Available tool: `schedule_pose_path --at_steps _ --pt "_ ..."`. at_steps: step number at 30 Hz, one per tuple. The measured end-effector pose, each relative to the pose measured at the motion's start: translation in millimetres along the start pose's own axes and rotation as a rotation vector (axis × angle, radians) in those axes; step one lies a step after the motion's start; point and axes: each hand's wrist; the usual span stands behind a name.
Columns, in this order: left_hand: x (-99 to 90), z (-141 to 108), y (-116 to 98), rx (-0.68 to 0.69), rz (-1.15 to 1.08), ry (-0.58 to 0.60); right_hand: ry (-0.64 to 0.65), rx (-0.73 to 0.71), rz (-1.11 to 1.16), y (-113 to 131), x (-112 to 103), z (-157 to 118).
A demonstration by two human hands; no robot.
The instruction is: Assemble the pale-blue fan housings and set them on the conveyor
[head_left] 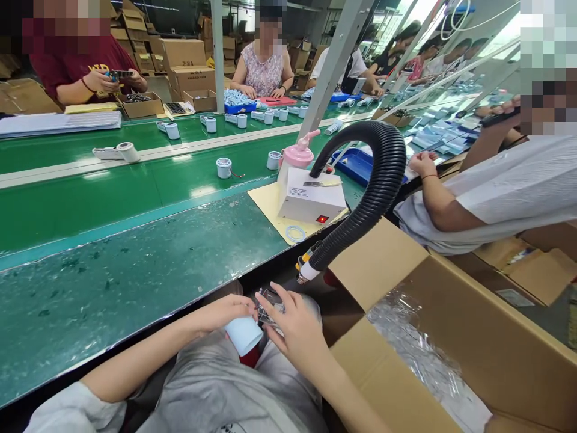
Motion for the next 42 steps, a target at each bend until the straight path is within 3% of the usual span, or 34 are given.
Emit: schedule_pose_path --at_steps 4,7,11,16,22,24,27,30,38,42 --pt "3.1 -6.5 -10.7 0.08 0.126 -0.074 0.031 0.012 0.105 -2.5 1.7 3.0" --pt "4.1 -9.5 -11.4 0.147 0.205 -0.2 0.047 0.064 0.39 -4.0 -2.4 0.6" --pt "4.5 -5.8 4.3 0.277 0.202 -0.314 -0.026 0.157 0.754 -2.4 -10.9 -5.4" --pt "6.0 -0.3 24.4 0.397 0.236 -0.219 -0.108 0.236 0.992 -1.9 -16.7 -7.9" --pt "9.4 -9.6 11.3 0.339 0.07 -0.076 -0.117 0.33 1.34 -10.3 -18.8 -6.0" --pt "12.2 -13.4 6.6 0.278 -0.085 -0.081 -0.088 0.234 1.329 -11.8 -18.9 -9.0" --pt "15.9 -17.0 3.7 0.216 -0.308 -0.085 -0.103 0.037 1.046 -10.9 -16.8 -17.4" --pt "16.8 -18.9 3.1 0.197 -0.381 -0.052 -0.16 -0.084 0.82 -9.7 -14.5 -25.2" --pt "14.2 -22.9 3.9 0.156 -0.428 -0.009 -0.155 -0.109 0.809 -9.0 -21.1 -28.3" --pt "11.5 -25.4 1.3 0.215 -0.29 -0.043 -0.149 -0.095 0.831 -8.8 -23.6 -30.6"
Point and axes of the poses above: each hand's wrist, its own z-axis towards the middle knuckle, its own x-axis out of the palm, y = z × x, and after that the axes turned 7 degrees about y, right-handed
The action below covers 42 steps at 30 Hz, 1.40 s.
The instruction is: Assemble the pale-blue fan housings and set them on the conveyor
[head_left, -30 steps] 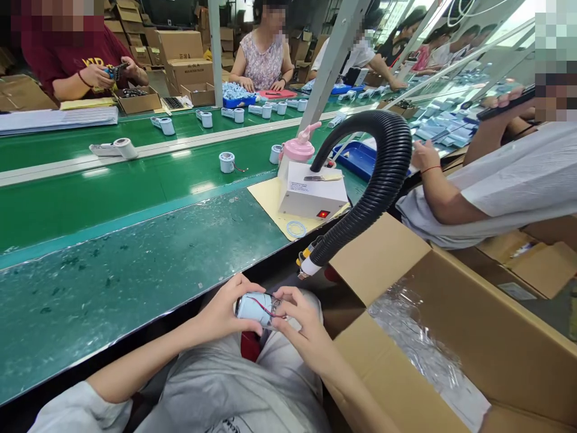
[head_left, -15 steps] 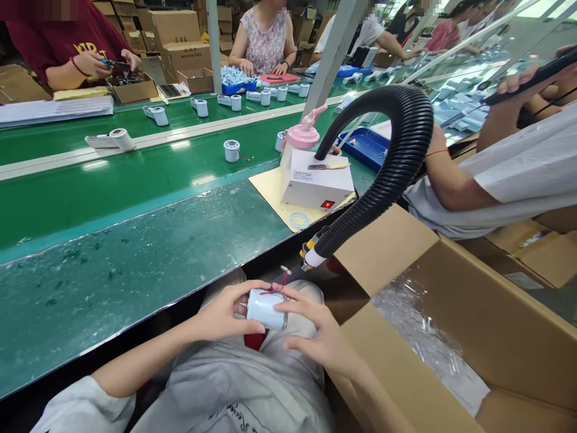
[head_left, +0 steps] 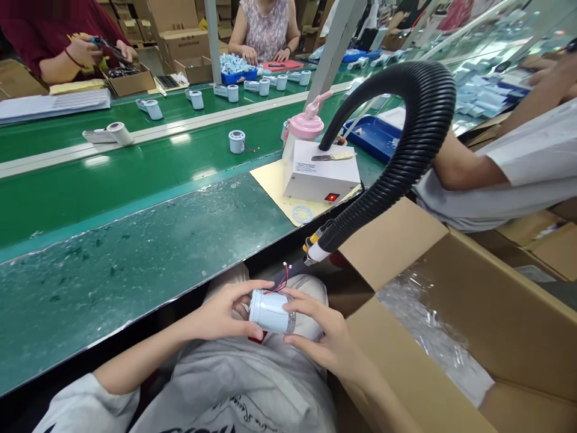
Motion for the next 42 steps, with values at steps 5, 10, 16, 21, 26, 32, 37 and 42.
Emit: schedule_pose_path --at_steps 5,10,16,21,26,32,37,42 --pt "-2.7 -2.6 -4.7 0.199 0.284 0.024 0.008 0.048 0.074 1.6 -1.7 -2.2" --pt "-3.9 -3.4 -2.3 0.313 0.385 0.072 0.016 0.114 0.228 4.1 -1.1 -2.8" --pt "-2.8 -4.7 -5.3 0.33 0.41 0.088 0.018 0.204 0.398 9.9 -1.0 -0.7" --pt "-2.7 -6.3 -8.2 0.29 0.422 0.091 0.022 0.312 0.481 9.1 0.5 -1.0" --pt "-3.3 -6.9 -6.5 0.281 0.435 0.095 0.024 0.404 0.604 7.2 2.8 0.1" --pt "-3.4 -7.2 -5.6 0.288 0.438 0.094 0.017 0.479 0.703 6.1 6.5 4.0" --pt "-3.7 -8.5 -7.2 0.258 0.44 0.103 0.038 0.506 0.833 4.9 12.2 7.2" --pt "-3.4 -10.6 -5.2 0.239 0.437 0.108 0.049 0.602 0.905 0.7 18.6 7.6"
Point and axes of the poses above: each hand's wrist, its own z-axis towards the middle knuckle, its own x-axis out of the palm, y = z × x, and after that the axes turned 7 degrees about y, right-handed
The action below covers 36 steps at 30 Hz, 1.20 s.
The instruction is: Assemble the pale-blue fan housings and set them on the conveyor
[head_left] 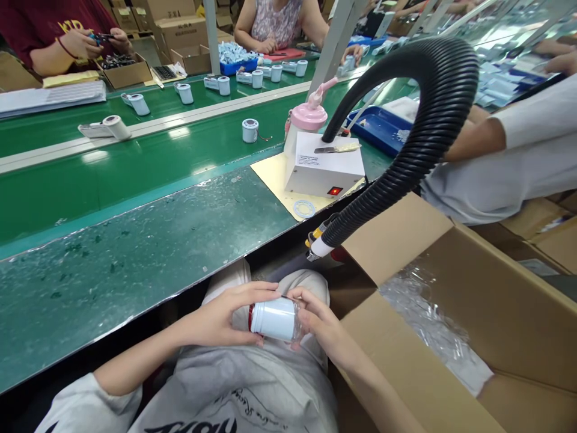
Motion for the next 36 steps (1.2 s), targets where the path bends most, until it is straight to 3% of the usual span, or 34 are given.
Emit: schedule_pose_path --at_steps 7,11,16,20,23,27,36 --pt "-1.1 3.9 -1.6 -0.006 -0.1 -0.005 -0.007 0.057 0.075 -6.0 0.2 3.4" --pt "4.4 13.7 14.7 -0.114 -0.429 -0.053 -0.089 0.016 0.204 -17.9 -1.8 11.8" --pt "11.1 55.8 50.1 -0.119 -0.727 -0.045 -0.264 -0.102 0.274 -42.1 -21.4 27.1" --pt "11.5 99.1 65.9 -0.115 -0.769 -0.012 -0.377 -0.204 0.325 -53.8 -44.1 37.9" --pt "8.6 117.6 70.3 -0.124 -0.735 0.006 -0.409 -0.265 0.357 -57.5 -55.6 46.2" --pt "1.6 120.0 72.1 -0.148 -0.69 -0.001 -0.386 -0.291 0.386 -58.6 -60.5 55.3" --pt "-6.1 100.2 61.6 -0.182 -0.64 -0.023 -0.296 -0.246 0.338 -46.2 -53.6 53.5"
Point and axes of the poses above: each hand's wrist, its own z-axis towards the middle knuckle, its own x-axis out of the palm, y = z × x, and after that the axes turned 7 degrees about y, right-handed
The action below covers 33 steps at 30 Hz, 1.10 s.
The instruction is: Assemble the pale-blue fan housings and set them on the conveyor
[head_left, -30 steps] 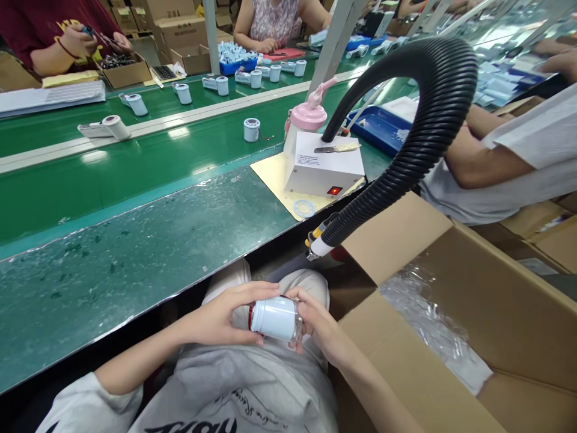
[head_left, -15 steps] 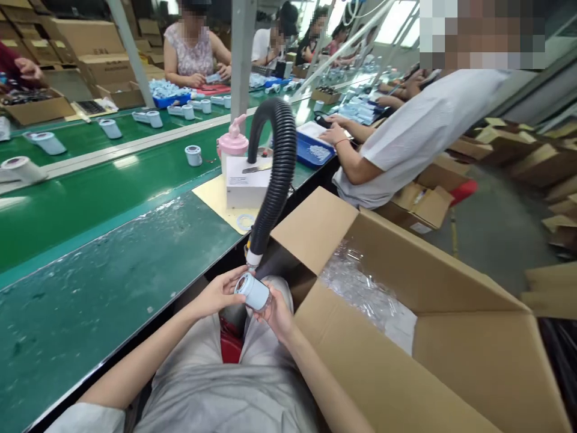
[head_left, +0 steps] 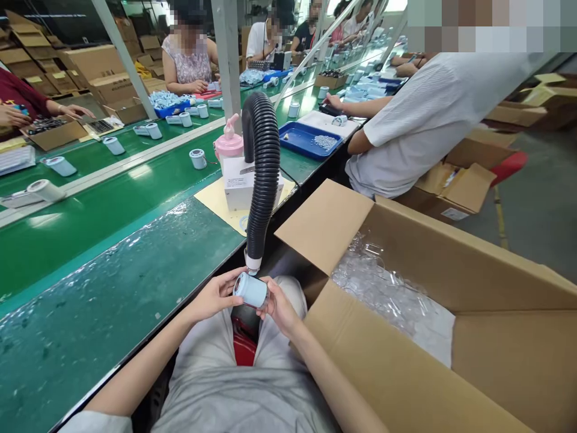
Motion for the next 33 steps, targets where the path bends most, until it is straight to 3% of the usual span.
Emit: schedule_pose_path --at_steps 10,13,17,20,25,27,29,33 --pt "19.2 -51.0 -19.7 0.091 0.16 0.064 0.114 0.15 -0.127 23.4 23.0 -42.6" --pt "27.5 -62.6 -26.4 0.191 0.224 0.094 0.161 0.219 -0.138 29.1 30.8 -55.5" --pt "33.9 -72.6 -35.2 0.342 0.494 0.155 0.216 0.345 -0.129 36.0 39.2 -67.3" --pt "37.8 -78.2 -40.5 0.327 0.636 0.185 0.245 0.469 -0.095 40.6 43.9 -72.6" --pt "47.5 -86.9 -45.6 0.247 0.659 0.13 0.237 0.581 -0.132 43.0 48.2 -76.2" --pt "51.0 -90.0 -47.9 0.176 0.621 0.082 0.244 0.546 -0.205 44.2 48.4 -78.8" --pt "53.6 -92.6 -50.7 0.091 0.544 0.032 0.267 0.395 -0.33 46.6 47.3 -83.4" --pt "56.7 -95.7 -54.1 -0.003 0.416 -0.012 0.333 -0.177 -0.779 50.2 40.9 -91.2"
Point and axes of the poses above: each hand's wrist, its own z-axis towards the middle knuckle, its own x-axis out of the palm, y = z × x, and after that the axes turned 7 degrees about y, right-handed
